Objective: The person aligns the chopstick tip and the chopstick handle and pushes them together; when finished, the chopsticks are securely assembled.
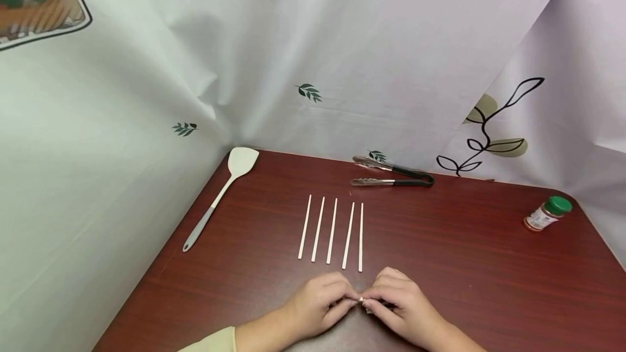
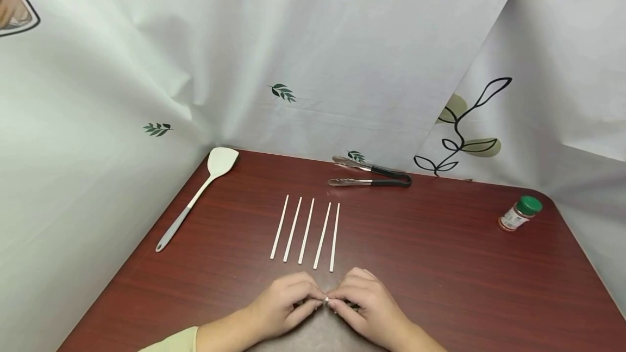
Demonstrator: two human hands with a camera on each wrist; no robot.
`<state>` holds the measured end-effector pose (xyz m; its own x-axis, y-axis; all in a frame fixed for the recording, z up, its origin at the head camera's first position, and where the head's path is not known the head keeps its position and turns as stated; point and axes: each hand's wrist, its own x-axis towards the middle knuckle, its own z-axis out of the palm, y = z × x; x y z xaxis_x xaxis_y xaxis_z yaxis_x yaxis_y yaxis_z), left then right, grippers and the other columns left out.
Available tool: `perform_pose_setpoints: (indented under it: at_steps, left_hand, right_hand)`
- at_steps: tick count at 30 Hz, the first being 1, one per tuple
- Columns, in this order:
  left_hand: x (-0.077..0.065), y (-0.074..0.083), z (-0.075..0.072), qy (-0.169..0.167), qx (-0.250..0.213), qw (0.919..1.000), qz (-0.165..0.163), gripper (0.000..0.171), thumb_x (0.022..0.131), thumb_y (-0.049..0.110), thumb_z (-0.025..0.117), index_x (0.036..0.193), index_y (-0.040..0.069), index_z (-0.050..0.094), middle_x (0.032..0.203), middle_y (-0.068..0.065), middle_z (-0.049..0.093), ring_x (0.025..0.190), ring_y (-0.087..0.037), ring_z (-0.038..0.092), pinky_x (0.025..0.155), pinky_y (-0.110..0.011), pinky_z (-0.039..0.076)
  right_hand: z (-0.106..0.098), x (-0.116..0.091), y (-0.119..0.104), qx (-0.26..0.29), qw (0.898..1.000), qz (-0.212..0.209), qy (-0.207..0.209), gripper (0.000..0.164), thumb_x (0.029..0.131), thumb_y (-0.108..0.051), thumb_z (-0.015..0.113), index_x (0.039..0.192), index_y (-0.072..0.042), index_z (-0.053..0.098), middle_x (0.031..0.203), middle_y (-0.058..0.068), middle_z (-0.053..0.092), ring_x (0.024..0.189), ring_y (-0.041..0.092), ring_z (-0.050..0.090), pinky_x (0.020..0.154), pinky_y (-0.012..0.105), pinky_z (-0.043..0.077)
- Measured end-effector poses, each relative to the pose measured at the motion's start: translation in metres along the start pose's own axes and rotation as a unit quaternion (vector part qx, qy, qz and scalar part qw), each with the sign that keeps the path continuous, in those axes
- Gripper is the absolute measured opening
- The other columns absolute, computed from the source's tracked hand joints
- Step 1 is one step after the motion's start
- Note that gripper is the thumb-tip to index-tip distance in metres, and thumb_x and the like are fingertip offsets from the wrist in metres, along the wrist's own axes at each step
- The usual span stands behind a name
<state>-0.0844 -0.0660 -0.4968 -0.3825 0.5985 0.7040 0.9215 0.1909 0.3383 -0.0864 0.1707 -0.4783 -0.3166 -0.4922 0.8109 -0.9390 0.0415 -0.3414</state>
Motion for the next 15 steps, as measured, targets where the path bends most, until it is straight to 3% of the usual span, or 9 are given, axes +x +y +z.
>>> perform_pose_setpoints:
  at_steps: [5,9,12,15]
  left_hand:
    - [0.0,0.0,-0.001,-0.003,0.005,1.0,0.0,0.01,0.096,0.007,0.076,0.104,0.012,0.072,0.103,0.005,0.072,0.098,-0.001,0.067,0.091,-0.011,0.05]
    - [0.0,0.0,-0.001,-0.009,0.035,0.9991,0.02,0.002,0.101,0.011,0.072,0.102,0.013,0.072,0.102,0.007,0.072,0.097,-0.001,0.068,0.092,-0.014,0.051]
    - [0.0,0.0,-0.001,-0.012,0.058,0.9976,0.036,0.006,0.105,0.014,0.068,0.102,0.014,0.073,0.103,0.008,0.071,0.097,-0.001,0.068,0.092,-0.016,0.051]
    - [-0.001,0.0,-0.001,-0.015,0.071,0.9963,0.046,0.003,0.101,0.012,0.073,0.102,0.014,0.073,0.103,0.009,0.071,0.098,-0.001,0.068,0.091,-0.018,0.052]
  right_hand:
    - [0.0,0.002,0.0,0.009,1.0,-0.003,0.004,0.004,0.098,-0.006,0.076,0.102,-0.005,0.078,0.091,-0.001,0.073,0.083,0.011,0.062,0.076,0.021,0.048]
    - [0.0,0.002,0.001,0.008,1.0,-0.013,-0.001,0.004,0.099,-0.007,0.076,0.1,-0.004,0.078,0.091,0.0,0.074,0.082,0.011,0.063,0.075,0.02,0.048]
    - [0.001,-0.002,0.002,-0.003,1.0,-0.02,-0.003,0.006,0.099,-0.009,0.076,0.101,-0.004,0.079,0.091,-0.001,0.074,0.08,0.009,0.063,0.075,0.019,0.048]
    - [0.002,-0.009,0.005,-0.016,1.0,-0.011,-0.007,0.006,0.1,-0.011,0.076,0.101,-0.006,0.08,0.091,-0.001,0.075,0.079,0.007,0.064,0.074,0.016,0.048]
